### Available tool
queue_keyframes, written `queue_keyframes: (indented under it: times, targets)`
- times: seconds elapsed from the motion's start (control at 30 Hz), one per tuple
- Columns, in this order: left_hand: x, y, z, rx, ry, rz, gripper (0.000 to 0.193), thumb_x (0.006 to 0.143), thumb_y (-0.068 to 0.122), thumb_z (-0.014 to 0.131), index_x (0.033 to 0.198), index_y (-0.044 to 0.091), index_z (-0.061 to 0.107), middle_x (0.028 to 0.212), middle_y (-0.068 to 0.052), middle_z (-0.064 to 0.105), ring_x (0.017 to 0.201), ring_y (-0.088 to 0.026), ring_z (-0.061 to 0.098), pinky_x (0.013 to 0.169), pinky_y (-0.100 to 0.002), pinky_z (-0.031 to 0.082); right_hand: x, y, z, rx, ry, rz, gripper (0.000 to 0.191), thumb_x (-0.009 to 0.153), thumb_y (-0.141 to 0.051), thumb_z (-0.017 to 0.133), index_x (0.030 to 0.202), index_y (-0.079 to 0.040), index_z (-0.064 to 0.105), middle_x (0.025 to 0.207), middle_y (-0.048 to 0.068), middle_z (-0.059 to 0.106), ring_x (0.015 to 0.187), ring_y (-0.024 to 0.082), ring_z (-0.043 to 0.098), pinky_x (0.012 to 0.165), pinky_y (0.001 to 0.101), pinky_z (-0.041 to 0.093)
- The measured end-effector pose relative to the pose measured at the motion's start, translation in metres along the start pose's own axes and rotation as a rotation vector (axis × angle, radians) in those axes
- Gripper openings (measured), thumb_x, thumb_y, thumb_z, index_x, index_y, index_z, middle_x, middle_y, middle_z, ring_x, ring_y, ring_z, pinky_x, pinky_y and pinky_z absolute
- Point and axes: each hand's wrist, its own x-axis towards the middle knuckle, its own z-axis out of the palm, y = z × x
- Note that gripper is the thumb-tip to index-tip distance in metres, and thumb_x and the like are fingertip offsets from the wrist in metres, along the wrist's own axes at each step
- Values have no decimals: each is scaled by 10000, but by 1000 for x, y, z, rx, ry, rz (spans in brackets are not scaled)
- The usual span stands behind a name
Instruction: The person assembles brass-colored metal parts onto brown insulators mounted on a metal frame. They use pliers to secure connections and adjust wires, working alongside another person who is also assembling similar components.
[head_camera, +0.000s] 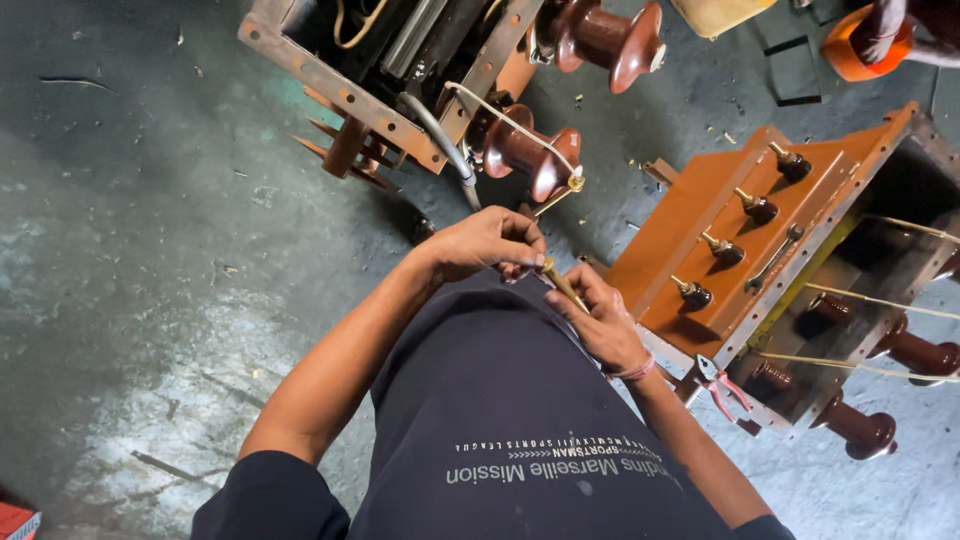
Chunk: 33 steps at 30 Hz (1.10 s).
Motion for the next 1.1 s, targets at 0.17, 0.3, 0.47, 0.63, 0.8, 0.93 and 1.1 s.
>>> queue_keyframes:
  times: [0.17, 0.3, 0.47, 0.63, 0.8, 0.93, 1.1]
  targets:
    - [-1, 5, 3, -2, -11, 6, 94, 883, 83, 727, 894, -4, 690, 813, -40, 689, 633, -76, 598, 580, -223, 481, 1, -2, 0, -1, 39, -75, 472, 1090, -443, 473, 873, -43, 595, 697, -11, 537, 650, 104, 484, 619, 275, 425]
    - [-2, 7, 3, -12, -3, 0, 85, 888, 74, 725, 902, -3, 693, 807, -43, 687, 622, -76, 587, 573, -220, 471, 0, -8, -1, 10, -17, 66, 396, 990, -437, 580, 925, -47, 599, 663, 5, 520, 623, 106, 438, 565, 287, 369]
    - [-4, 8, 1, 26, -5, 24, 86, 898, 75, 731, 899, 2, 686, 793, -39, 678, 624, -80, 593, 577, -227, 481, 2, -16, 0, -2, 86, -220, 329, 970, -342, 688, 947, -36, 568, 769, -38, 558, 719, 67, 518, 615, 265, 439]
    - [-5, 6, 0, 9, -10, 22, 86, 886, 82, 729, 902, 10, 684, 812, -29, 682, 644, -78, 610, 592, -228, 500, 4, -20, 8, -160, 81, -98, 336, 958, -347, 684, 846, -39, 610, 633, 6, 492, 573, 134, 441, 539, 324, 367]
    - [-5, 3, -2, 10, 8, 25, 95, 881, 84, 743, 906, 18, 681, 811, -26, 676, 654, -75, 612, 599, -227, 507, 6, -19, 10, -158, 69, 50, 370, 999, -353, 608, 817, -31, 594, 599, 57, 473, 553, 167, 432, 531, 350, 359]
    - [-9, 1, -7, -9, 27, 32, 104, 890, 98, 737, 903, 14, 675, 805, -34, 682, 654, -82, 622, 593, -235, 504, 5, -16, 7, -75, 38, 27, 345, 1066, -308, 553, 845, -52, 625, 618, 5, 507, 564, 115, 472, 545, 310, 379]
    - [-14, 1, -14, -53, 91, 84, 121, 908, 99, 731, 971, 12, 674, 829, -29, 676, 644, -79, 605, 596, -219, 466, 8, -14, 19, 93, 193, -115, 319, 843, -141, 860, 923, -13, 579, 688, -55, 452, 626, 41, 401, 538, 235, 351]
